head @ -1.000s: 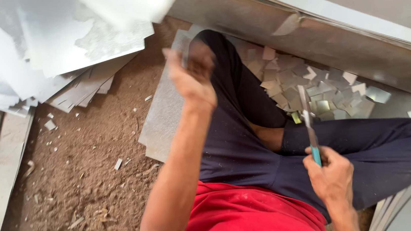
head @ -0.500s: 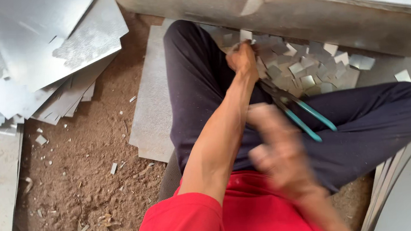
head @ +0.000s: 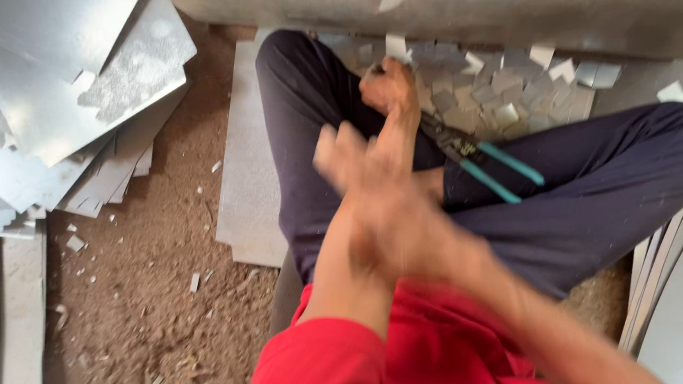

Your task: The person sits on the ground and uses tin snips to cut a large, thin sheet of material. They repeatedly cut small pieces from the edge of the sheet, which fall onto the ground.

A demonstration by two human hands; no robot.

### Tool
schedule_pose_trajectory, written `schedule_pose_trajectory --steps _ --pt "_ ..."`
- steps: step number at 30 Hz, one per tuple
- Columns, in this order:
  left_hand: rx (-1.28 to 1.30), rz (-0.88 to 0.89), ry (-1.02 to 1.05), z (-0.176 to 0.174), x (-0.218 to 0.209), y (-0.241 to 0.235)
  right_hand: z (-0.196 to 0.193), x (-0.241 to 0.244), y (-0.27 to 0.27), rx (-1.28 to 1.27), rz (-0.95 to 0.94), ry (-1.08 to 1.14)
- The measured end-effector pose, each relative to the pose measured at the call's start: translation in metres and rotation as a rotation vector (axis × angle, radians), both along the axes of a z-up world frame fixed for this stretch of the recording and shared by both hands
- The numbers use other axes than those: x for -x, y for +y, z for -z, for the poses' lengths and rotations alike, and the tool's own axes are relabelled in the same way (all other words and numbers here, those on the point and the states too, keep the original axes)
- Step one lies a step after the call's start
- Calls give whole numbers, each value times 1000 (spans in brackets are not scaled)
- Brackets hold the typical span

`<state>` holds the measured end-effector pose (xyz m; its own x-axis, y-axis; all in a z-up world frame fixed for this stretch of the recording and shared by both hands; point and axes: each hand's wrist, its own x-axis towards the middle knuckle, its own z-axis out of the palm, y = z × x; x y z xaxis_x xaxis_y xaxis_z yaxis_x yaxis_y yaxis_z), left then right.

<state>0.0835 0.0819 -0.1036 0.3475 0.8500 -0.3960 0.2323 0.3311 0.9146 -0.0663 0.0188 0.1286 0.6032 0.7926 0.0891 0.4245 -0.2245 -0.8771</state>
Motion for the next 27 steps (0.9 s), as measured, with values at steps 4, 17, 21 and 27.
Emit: schedule_pose_trajectory --steps 4,17,21,27 --pt "-47 37 123 1 1 5 -22 66 -12 -156 -176 64" --pt "-888 -34 383 91 -24 -25 -2 63 45 -122 -289 -266" --pt "-524 -49 289 92 -37 -17 34 19 46 -106 -164 -373" --pt "-1518 117 573 94 4 -23 16 -26 48 10 321 17"
